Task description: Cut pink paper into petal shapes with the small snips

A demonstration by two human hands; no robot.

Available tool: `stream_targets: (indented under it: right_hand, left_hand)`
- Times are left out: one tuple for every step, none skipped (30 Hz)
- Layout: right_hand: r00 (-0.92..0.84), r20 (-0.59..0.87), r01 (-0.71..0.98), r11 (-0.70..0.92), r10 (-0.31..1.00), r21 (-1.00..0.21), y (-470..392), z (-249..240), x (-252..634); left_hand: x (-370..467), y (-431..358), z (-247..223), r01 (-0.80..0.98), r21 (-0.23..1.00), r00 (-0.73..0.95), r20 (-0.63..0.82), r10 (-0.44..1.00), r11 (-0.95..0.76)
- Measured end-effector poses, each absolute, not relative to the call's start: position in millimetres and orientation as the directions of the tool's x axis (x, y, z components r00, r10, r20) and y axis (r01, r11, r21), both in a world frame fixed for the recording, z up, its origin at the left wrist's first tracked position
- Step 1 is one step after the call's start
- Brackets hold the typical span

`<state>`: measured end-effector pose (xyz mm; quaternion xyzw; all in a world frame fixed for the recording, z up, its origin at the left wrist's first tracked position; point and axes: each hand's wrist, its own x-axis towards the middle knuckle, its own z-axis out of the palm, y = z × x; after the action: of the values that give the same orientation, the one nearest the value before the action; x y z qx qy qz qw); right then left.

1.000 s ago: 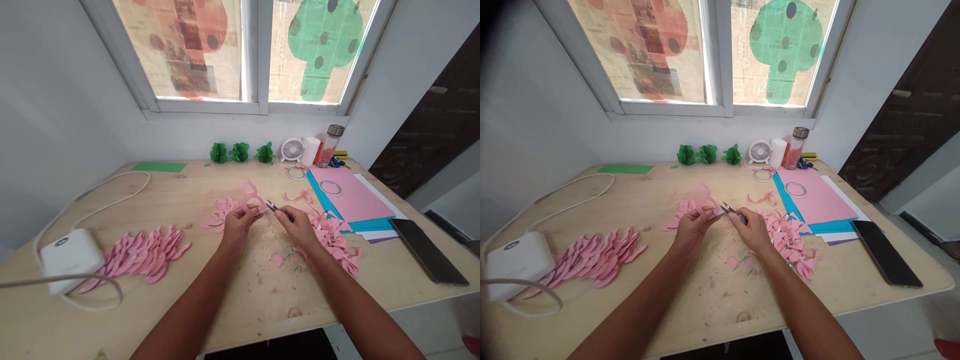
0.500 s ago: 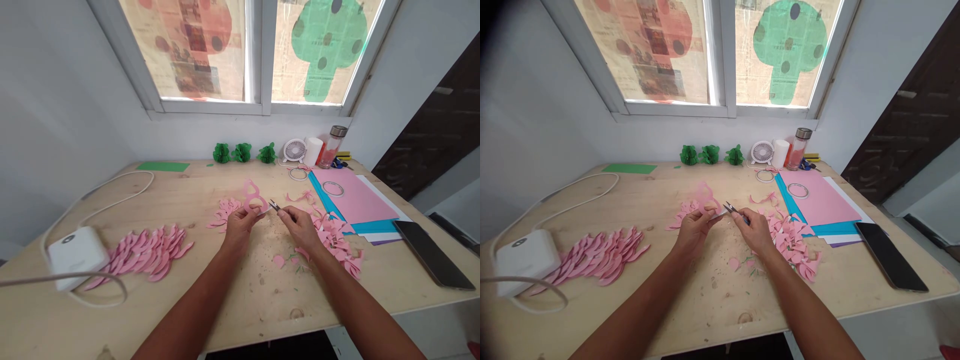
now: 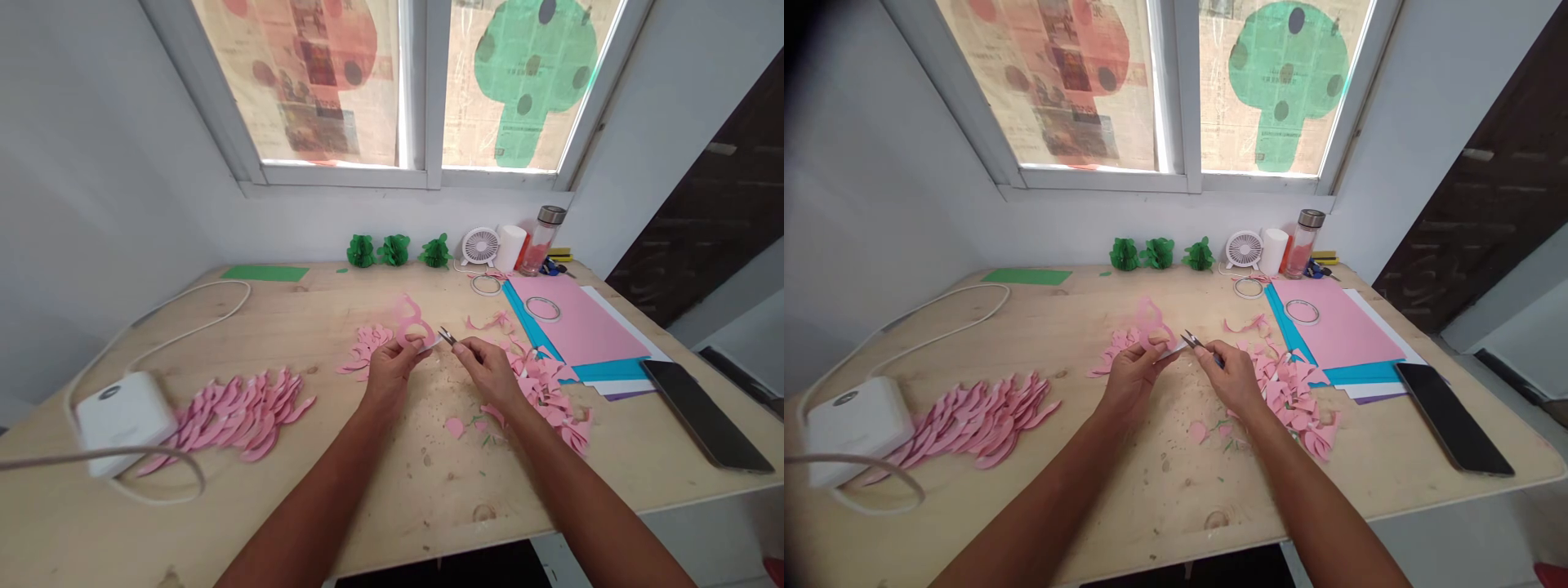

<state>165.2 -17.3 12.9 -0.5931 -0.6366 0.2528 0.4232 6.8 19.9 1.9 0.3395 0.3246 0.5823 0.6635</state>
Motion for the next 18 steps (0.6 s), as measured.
stream_targets:
  right_hand:
    - [0.06,0.236,0.543,0.167,0.97,-0.823,-17.1,12.9,165.4]
    - [0.057,0.233,0.544,0.166,0.971,-0.822,-17.0,13.0,165.4]
    - [0.053,0.23,0.546,0.165,0.972,-0.821,-17.1,13.1,165.4]
    - [0.052,0.229,0.548,0.164,0.972,-0.82,-17.2,13.3,165.3]
    - [0.052,0.229,0.55,0.164,0.972,-0.819,-17.4,13.5,165.1]
    - [0.052,0.23,0.552,0.164,0.972,-0.818,-17.7,13.6,164.9]
    - [0.053,0.23,0.552,0.164,0.972,-0.817,-17.9,13.6,164.5]
    - [0.052,0.23,0.552,0.164,0.972,-0.817,-18.2,13.5,164.2]
    - [0.051,0.23,0.552,0.165,0.972,-0.818,-18.4,13.4,163.9]
    - [0.049,0.23,0.551,0.166,0.972,-0.818,-18.6,13.2,163.6]
    - [0.047,0.231,0.55,0.168,0.972,-0.818,-18.7,13.0,163.4]
    - [0.046,0.232,0.55,0.169,0.972,-0.818,-18.7,12.8,163.1]
    - [0.045,0.233,0.55,0.17,0.972,-0.817,-18.7,12.7,163.0]
    - [0.045,0.233,0.552,0.171,0.971,-0.817,-18.6,12.5,162.9]
    - [0.045,0.234,0.552,0.171,0.971,-0.816,-18.4,12.4,162.9]
    - [0.045,0.234,0.553,0.171,0.971,-0.816,-18.2,12.3,162.9]
    - [0.044,0.234,0.553,0.172,0.971,-0.815,-18.0,12.3,162.9]
    - [0.044,0.234,0.553,0.172,0.971,-0.815,-17.9,12.3,163.0]
  left_hand:
    - [6.7,19.8,1.8,-0.557,0.825,0.113,-0.035,0.993,0.093]
    - [6.7,19.7,1.8,-0.561,0.822,0.115,-0.037,0.993,0.095]
    - [6.7,19.5,1.8,-0.563,0.82,0.115,-0.039,0.993,0.097]
    - [6.7,19.4,1.8,-0.564,0.82,0.115,-0.04,0.993,0.098]
    - [6.7,19.3,1.9,-0.564,0.82,0.115,-0.041,0.992,0.099]
    - [6.8,19.3,1.9,-0.563,0.821,0.118,-0.04,0.992,0.1]
    - [6.8,19.4,1.9,-0.562,0.821,0.12,-0.039,0.992,0.101]
    - [6.9,19.5,1.8,-0.563,0.821,0.122,-0.038,0.992,0.101]
    - [6.9,19.6,1.7,-0.563,0.82,0.123,-0.038,0.992,0.101]
    - [7.0,19.7,1.6,-0.564,0.82,0.124,-0.039,0.992,0.103]
    - [7.1,19.8,1.5,-0.564,0.819,0.123,-0.04,0.992,0.103]
    - [7.1,20.0,1.4,-0.566,0.818,0.121,-0.04,0.992,0.102]
    - [7.2,20.0,1.3,-0.567,0.817,0.119,-0.04,0.992,0.101]
    - [7.3,20.1,1.2,-0.569,0.816,0.118,-0.039,0.992,0.1]
    - [7.3,20.1,1.1,-0.569,0.816,0.118,-0.04,0.992,0.1]
    - [7.3,20.1,1.0,-0.568,0.817,0.119,-0.04,0.992,0.101]
    - [7.3,20.0,1.0,-0.565,0.819,0.12,-0.041,0.992,0.102]
    - [7.3,20.0,1.0,-0.562,0.821,0.12,-0.041,0.992,0.102]
